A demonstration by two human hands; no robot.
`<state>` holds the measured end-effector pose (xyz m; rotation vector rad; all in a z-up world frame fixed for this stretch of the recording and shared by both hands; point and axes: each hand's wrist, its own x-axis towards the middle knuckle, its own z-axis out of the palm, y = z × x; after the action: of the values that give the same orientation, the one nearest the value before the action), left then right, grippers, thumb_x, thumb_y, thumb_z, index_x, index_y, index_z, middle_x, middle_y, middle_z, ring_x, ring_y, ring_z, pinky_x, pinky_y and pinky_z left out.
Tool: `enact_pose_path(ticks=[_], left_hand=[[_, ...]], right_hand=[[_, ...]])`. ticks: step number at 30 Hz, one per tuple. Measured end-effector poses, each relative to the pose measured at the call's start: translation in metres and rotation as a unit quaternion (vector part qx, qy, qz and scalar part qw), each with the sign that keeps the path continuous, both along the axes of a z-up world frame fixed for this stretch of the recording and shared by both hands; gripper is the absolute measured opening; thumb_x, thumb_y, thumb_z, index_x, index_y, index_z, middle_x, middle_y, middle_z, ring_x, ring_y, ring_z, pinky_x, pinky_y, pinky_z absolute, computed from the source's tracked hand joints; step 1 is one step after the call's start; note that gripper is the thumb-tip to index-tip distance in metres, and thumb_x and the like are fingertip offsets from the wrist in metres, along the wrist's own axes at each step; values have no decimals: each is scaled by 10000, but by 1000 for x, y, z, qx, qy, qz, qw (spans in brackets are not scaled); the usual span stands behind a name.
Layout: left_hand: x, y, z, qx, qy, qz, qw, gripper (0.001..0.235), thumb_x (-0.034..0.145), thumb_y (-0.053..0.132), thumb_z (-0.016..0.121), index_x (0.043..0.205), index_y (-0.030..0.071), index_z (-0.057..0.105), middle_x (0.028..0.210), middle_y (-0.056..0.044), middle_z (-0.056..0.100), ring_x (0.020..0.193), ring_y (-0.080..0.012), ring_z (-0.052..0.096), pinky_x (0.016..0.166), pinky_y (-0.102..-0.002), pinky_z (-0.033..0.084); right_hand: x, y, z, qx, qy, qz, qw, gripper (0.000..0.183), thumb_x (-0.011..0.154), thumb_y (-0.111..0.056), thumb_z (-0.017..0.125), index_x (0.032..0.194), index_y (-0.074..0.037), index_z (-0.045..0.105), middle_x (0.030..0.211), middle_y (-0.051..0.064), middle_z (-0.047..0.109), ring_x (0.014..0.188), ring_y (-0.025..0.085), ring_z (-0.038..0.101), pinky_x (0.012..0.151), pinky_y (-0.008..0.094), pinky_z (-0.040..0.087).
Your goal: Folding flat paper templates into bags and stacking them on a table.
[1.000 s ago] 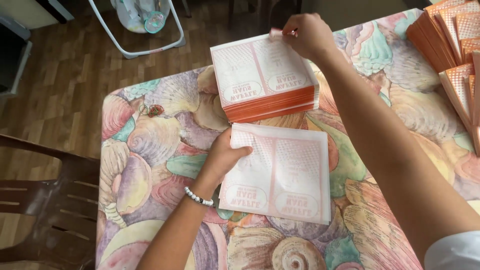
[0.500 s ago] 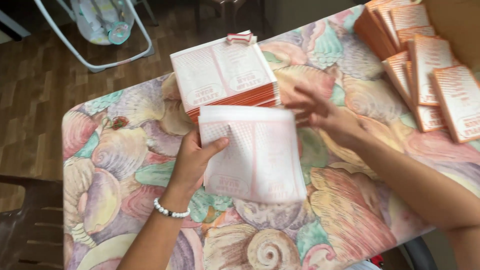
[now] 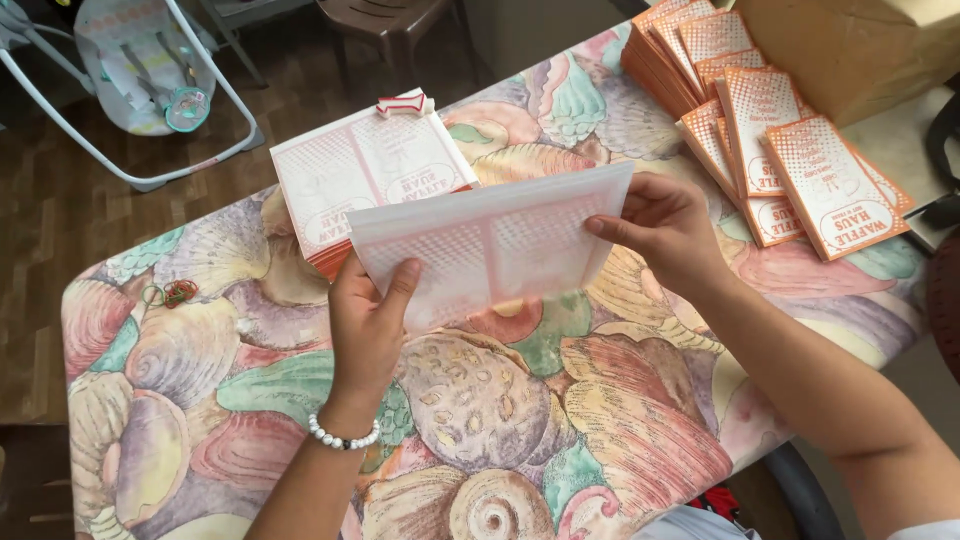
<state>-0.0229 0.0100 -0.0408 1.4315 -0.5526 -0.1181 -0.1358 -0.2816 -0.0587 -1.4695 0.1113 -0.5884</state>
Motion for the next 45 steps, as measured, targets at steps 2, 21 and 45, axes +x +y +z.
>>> enact_pose_path(ticks=[2, 21, 45], left_hand=[[5, 1, -26, -31, 7, -18, 999, 185, 1012, 111, 629, 1185, 44, 626, 1029, -63, 716, 1001, -96, 636, 947, -362, 564], [0, -1, -66, -52, 8, 48, 997, 154, 1095, 168, 508, 1208, 87, 574, 1068, 5, 621, 1053, -68, 566, 1007, -340, 507], [9, 2, -102, -3, -48, 60, 997, 259, 1140, 253, 365, 1267, 91, 524, 1107, -73, 636, 1101, -140, 608, 1056, -428, 476]], right_hand=[[1, -2, -5, 18, -24, 49, 998, 727, 669, 139, 837, 1350, 41, 601, 1053, 185, 737, 962, 280, 744, 870, 457, 631], [-3, 16, -34, -123, 46, -23, 991, 266, 858, -10, 848, 1096, -12, 729, 949, 95, 750, 933, 148, 700, 854, 352, 592], [-10, 46, -12, -133, -38, -4, 990, 503, 915, 64, 756, 1361, 3, 531, 1164, 101, 654, 1107, 185, 623, 1019, 401, 564]])
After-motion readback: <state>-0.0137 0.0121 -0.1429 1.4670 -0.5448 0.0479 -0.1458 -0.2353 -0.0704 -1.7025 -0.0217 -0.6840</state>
